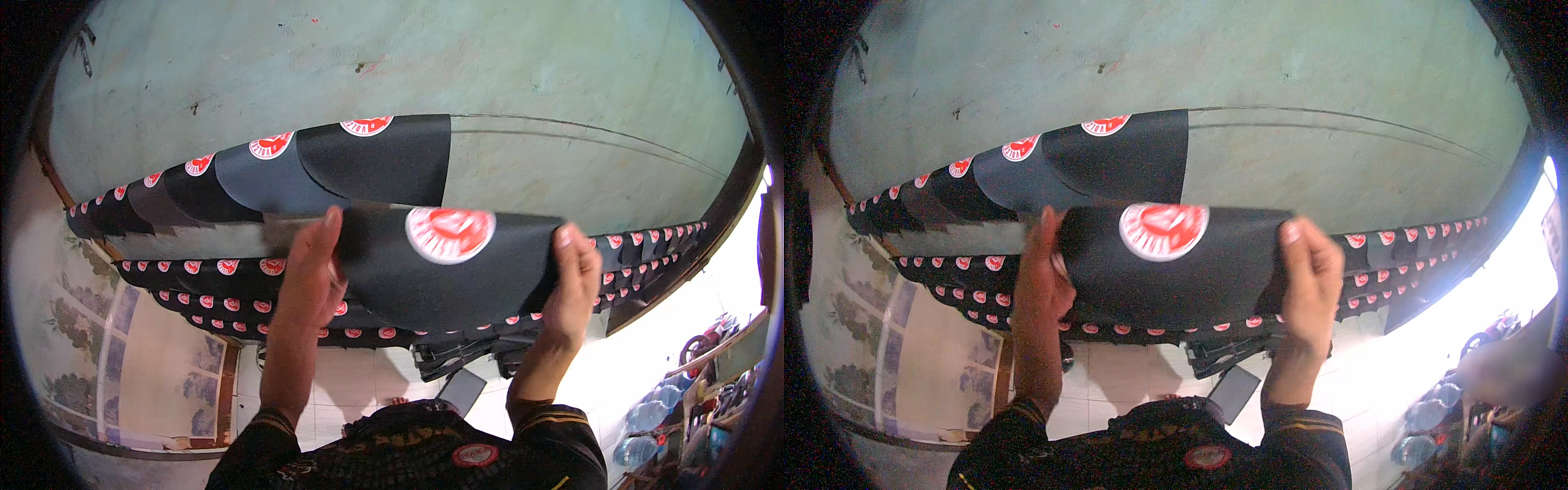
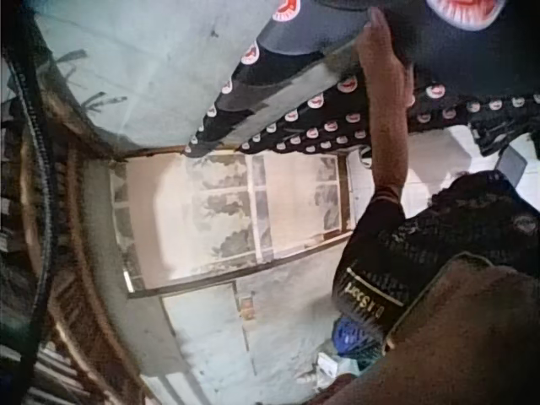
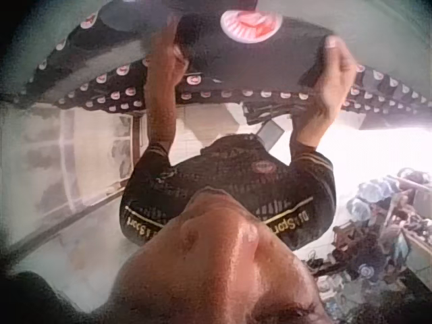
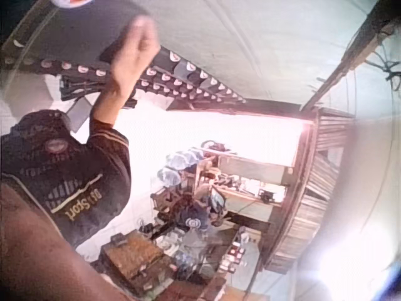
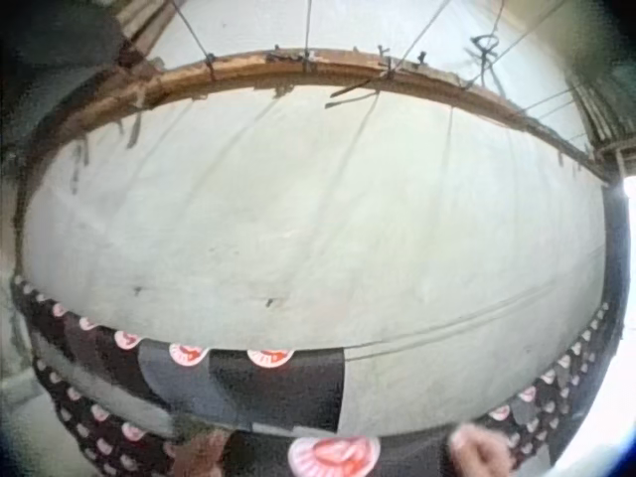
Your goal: The person repeatedly picks up black caps with red logos from a workbench and stacks them on a wall-mounted rack. The person handles the caps one at a time, placing them in neat rows on the rack.
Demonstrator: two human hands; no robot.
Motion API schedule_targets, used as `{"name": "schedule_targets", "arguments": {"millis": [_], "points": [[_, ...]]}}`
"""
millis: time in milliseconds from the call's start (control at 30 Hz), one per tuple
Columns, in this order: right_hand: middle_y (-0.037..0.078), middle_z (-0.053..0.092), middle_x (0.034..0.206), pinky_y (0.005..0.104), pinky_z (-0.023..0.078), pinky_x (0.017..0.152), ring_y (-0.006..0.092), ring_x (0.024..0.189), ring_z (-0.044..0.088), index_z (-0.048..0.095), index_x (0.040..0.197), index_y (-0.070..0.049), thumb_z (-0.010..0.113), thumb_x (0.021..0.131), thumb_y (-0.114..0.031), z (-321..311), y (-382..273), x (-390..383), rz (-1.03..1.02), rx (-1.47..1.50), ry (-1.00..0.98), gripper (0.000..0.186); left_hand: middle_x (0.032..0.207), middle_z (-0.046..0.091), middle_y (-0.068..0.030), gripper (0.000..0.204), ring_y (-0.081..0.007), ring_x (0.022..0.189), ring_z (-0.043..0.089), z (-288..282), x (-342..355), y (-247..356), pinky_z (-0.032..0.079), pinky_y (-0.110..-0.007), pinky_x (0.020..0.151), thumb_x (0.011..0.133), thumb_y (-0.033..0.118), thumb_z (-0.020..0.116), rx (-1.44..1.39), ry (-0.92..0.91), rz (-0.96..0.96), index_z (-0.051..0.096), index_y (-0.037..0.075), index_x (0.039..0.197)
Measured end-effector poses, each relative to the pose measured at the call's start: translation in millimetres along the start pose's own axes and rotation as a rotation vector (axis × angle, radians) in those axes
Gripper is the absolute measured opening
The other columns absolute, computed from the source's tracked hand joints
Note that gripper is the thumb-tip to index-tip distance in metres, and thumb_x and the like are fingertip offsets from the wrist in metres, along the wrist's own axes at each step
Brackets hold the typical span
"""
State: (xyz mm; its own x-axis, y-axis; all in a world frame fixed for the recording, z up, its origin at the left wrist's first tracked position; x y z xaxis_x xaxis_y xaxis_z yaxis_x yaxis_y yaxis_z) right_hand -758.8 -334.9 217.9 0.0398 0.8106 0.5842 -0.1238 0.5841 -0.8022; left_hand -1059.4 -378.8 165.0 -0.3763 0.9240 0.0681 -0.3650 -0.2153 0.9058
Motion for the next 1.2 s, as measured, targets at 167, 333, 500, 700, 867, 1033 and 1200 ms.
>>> {"name": "schedule_targets", "arguments": {"millis": [167, 333, 500, 700, 867, 1033, 1200], "points": [[0.0, 0.059, 0.085, 0.0242, 0.038, 0.073, 0.0092, 0.079, 0.049, 0.065, 0.093, 0.0, 0.062, 0.09, -0.032, -41, -24, 88, -0.05, -0.008, 0.045, 0.033, 0.09, 0.06, -0.0033, 0.02, -0.0113, 0.085, 0.057, 89, 29, 97, 0.046, -0.028, 0.076, 0.09, 0.026, 0.063, 0.28, -0.359, 0.469, 0.059, 0.008, 0.097], [0.007, 0.064, 0.097, 0.0288, 0.045, 0.08, 0.0156, 0.087, 0.058, 0.065, 0.108, -0.001, 0.064, 0.087, -0.033, -9, -59, 162, 0.027, 0.135, -0.006, 0.039, 0.079, 0.062, -0.0018, 0.021, -0.0087, 0.068, 0.057, 140, 81, 151, 0.047, -0.023, 0.061, 0.092, 0.025, 0.062, -0.033, -0.369, 0.535, 0.061, 0.005, 0.085], [0.009, 0.063, 0.093, 0.0294, 0.047, 0.073, 0.0152, 0.08, 0.058, 0.064, 0.103, 0.003, 0.064, 0.089, -0.027, -14, -35, 231, 0.03, 0.168, -0.18, 0.033, 0.085, 0.064, -0.0068, 0.016, -0.0161, 0.072, 0.06, 150, 133, 135, 0.053, -0.03, 0.064, 0.094, 0.017, 0.057, -0.11, -0.442, 0.38, 0.063, 0.004, 0.088], [0.007, 0.061, 0.086, 0.0314, 0.047, 0.068, 0.0144, 0.073, 0.055, 0.063, 0.096, 0.001, 0.061, 0.09, -0.029, 13, -13, 197, 0.148, 0.113, -0.132, 0.031, 0.07, 0.06, 0.001, 0.032, -0.0068, 0.057, 0.054, 118, 132, 111, 0.044, -0.024, 0.054, 0.089, 0.033, 0.067, 0.3, -0.31, 0.449, 0.061, 0.003, 0.082], [0.006, 0.064, 0.09, 0.03, 0.045, 0.069, 0.0123, 0.078, 0.056, 0.064, 0.099, 0.001, 0.057, 0.093, -0.031, -6, 33, 172, 0.149, -0.127, -0.224, 0.033, 0.058, 0.061, -0.0092, 0.047, -0.019, 0.054, 0.058, 105, 112, 111, 0.046, -0.037, 0.054, 0.084, 0.044, 0.067, 1.186, 0.031, 0.879, 0.063, 0.001, 0.064], [0.003, 0.066, 0.09, 0.0241, 0.044, 0.071, 0.0089, 0.078, 0.058, 0.064, 0.1, 0.0, 0.051, 0.098, -0.028, -3, 82, 150, 0.271, 0.117, -0.32, 0.031, 0.056, 0.056, -0.0107, 0.039, -0.0218, 0.052, 0.056, 89, 63, 109, 0.045, -0.037, 0.055, 0.084, 0.036, 0.069, 1.192, 0.224, 1.042, 0.06, 0.001, 0.07], [0.003, 0.066, 0.091, 0.0251, 0.043, 0.075, 0.009, 0.079, 0.057, 0.063, 0.104, 0.001, 0.051, 0.098, -0.029, -4, 85, 145, 0.225, 0.06, -0.251, 0.033, 0.055, 0.051, -0.0014, 0.028, -0.0083, 0.053, 0.05, 29, 12, 89, 0.04, -0.026, 0.05, 0.087, 0.021, 0.069, 1.028, 0.322, 0.93, 0.055, 0.002, 0.072]]}}
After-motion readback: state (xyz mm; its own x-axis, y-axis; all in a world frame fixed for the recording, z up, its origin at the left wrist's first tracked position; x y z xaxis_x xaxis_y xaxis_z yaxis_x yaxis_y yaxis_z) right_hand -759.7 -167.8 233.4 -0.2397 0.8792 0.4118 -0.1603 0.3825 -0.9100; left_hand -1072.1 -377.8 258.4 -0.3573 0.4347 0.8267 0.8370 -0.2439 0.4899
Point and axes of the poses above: each hand's wrist, its own x-axis towards the middle knuckle, its own z-axis out of the palm, y = z × x, the point moved 8 cm from there along x, towards the middle knuckle
